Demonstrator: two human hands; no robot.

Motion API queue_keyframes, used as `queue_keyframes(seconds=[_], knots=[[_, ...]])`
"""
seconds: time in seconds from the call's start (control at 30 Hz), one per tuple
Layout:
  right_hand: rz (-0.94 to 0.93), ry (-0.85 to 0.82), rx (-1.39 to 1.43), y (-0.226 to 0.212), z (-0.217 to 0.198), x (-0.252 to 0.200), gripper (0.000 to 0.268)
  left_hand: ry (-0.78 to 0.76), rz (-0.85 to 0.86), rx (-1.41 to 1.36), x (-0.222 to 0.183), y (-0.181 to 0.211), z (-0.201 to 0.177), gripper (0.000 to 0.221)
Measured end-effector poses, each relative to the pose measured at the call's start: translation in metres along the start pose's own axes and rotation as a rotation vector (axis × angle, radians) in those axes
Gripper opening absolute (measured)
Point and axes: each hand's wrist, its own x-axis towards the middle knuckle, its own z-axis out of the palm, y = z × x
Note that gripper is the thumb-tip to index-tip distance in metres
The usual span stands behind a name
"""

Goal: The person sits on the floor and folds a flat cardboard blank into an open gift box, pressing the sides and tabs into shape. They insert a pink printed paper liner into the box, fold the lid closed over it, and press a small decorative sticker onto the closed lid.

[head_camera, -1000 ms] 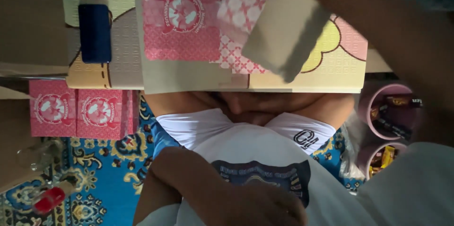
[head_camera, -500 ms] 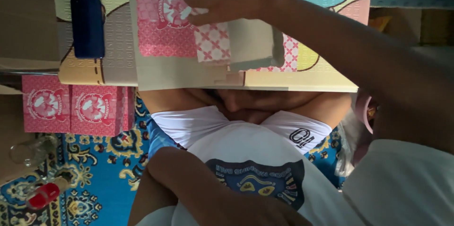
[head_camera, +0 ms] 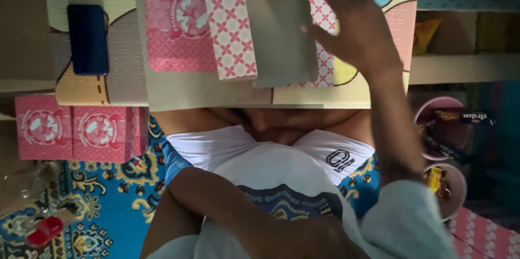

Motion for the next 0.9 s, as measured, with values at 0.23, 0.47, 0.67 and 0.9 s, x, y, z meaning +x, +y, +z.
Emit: queue_keyframes(seconds=[0.23,0.47,0.67,0.9], knots=[[0.503,0.266,0.498,0.031,0.104,-0.133,0.049,-0.09,-0.025,-0.187,-0.015,-0.065,-0.012,0.033],[0.7,0.374,0.532,-0.007,0.142,-0.18,0.032,0.248,-0.057,0.645,-0.071,-0.173,-0.074,0.021],[0.633,0.2,0.401,-0.017,0.141,-0.177,0.021,0.174,-0.58,1.829,-0.115,-0.226,-0.147,0.041],[0.52,0.144,0.169,-0.014,0.156,-0.18,0.019,0.209,-0.567,1.725,-0.131,-0.238,-0.162,0.037]])
